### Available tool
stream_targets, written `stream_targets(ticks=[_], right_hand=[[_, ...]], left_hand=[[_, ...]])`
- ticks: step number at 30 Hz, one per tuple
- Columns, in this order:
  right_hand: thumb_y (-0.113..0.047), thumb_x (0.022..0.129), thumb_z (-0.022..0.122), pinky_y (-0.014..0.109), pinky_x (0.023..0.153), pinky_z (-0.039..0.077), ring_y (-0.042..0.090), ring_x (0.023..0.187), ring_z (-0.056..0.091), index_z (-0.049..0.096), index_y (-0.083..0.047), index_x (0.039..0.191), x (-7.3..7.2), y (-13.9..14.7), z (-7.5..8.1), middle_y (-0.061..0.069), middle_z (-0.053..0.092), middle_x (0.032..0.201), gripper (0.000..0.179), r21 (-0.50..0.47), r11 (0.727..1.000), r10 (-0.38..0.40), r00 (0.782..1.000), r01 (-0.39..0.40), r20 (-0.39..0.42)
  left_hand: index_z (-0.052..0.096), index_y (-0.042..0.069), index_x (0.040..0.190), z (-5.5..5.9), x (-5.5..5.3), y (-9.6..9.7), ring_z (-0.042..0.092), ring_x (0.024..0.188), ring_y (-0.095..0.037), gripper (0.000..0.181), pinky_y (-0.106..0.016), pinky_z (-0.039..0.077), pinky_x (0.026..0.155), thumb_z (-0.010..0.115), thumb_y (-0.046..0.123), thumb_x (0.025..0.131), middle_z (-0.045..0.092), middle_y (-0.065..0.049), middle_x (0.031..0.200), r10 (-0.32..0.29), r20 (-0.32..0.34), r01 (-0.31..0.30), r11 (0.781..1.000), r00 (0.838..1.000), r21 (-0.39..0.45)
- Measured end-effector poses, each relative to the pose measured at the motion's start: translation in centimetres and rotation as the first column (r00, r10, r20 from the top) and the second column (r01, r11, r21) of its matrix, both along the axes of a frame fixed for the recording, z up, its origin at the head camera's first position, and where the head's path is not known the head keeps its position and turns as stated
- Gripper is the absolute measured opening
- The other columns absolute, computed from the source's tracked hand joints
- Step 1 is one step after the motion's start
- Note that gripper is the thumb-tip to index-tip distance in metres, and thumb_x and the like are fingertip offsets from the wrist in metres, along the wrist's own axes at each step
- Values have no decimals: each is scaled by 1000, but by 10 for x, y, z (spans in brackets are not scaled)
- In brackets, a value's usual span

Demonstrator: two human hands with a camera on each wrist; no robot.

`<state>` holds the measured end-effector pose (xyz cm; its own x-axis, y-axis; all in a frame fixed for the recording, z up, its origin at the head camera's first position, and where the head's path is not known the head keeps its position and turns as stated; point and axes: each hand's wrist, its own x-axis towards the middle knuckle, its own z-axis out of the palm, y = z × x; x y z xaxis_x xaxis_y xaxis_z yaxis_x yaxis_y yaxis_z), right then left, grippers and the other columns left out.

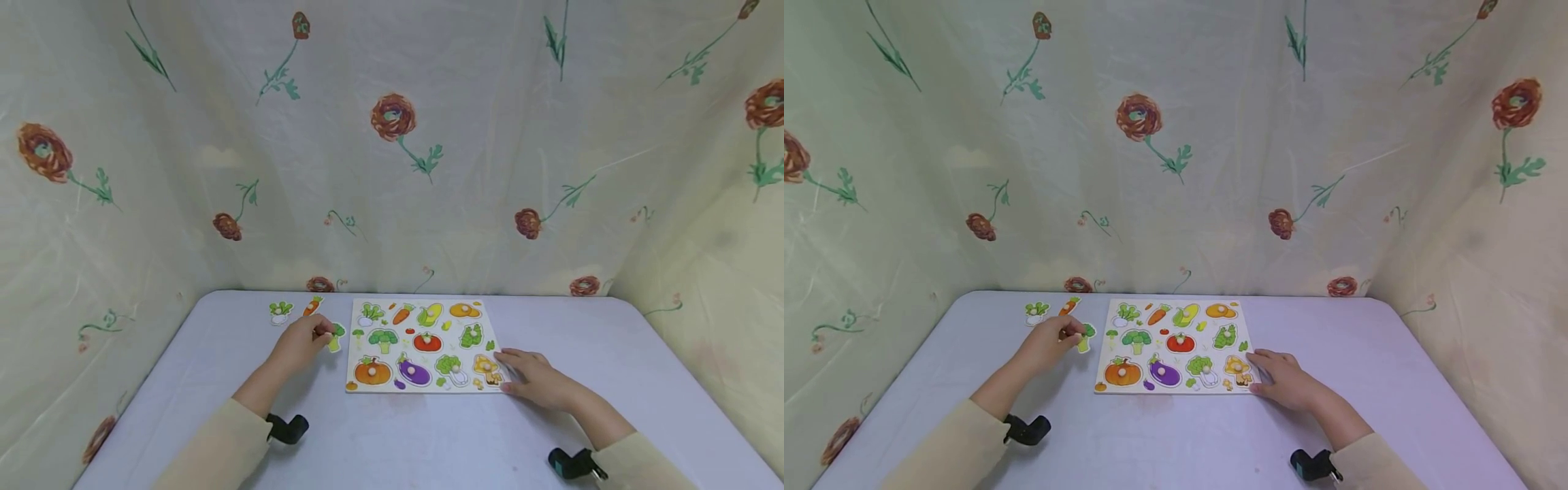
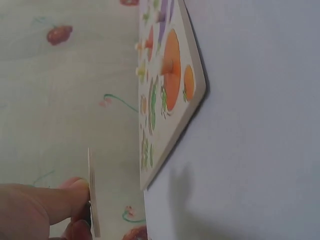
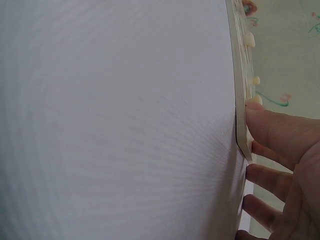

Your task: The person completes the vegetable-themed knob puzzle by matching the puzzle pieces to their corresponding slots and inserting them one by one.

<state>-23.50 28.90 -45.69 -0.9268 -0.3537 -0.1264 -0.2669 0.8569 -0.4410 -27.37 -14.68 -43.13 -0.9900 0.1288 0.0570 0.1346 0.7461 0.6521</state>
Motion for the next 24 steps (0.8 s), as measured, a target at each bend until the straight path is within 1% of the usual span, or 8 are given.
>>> stream_targets(ticks=[5,9,11,17,20,24], right_hand=[[-36,92,71,72,107,28,58,135,30,49,0,145,0,0,0,30,38,151,69,1,1000,6,1000,-6,-8],[-37,92,71,72,107,28,58,134,30,49,0,145,0,1,0,30,38,151,69,-2,1000,11,1000,-11,-11],[-38,91,70,72,107,28,58,134,30,49,0,145,0,1,0,31,38,151,69,-3,1000,13,1000,-13,-11],[-37,92,70,72,107,27,58,134,30,49,1,145,0,0,0,31,38,151,69,2,1000,15,1000,-15,-14],[-37,92,70,72,107,27,59,134,30,48,1,146,0,0,0,30,38,151,69,4,1000,16,1000,-16,-14],[-38,91,70,72,107,27,59,134,30,48,0,146,0,0,0,31,37,151,70,1,1000,13,1000,-13,-9]], left_hand=[[67,11,100,-2,-5,14,55,82,-18,4,-29,52,71,68,11,95,62,0,90,-18,19,17,1000,1000,16],[69,11,101,-6,-11,24,55,83,-18,5,-29,52,72,68,11,96,62,0,90,-34,34,33,999,999,23],[69,11,102,-8,-14,28,55,84,-18,6,-29,52,73,68,11,96,63,0,91,-46,36,45,999,998,23],[69,13,103,-17,-22,41,55,87,-18,6,-31,52,80,67,12,97,62,1,92,-77,69,75,997,995,33],[68,13,103,-20,-25,48,54,88,-18,6,-31,52,82,66,13,98,61,1,92,-97,84,94,995,992,33],[68,15,101,-22,-27,56,54,88,-19,4,-32,51,83,65,14,99,60,0,92,-101,116,96,994,988,48]])
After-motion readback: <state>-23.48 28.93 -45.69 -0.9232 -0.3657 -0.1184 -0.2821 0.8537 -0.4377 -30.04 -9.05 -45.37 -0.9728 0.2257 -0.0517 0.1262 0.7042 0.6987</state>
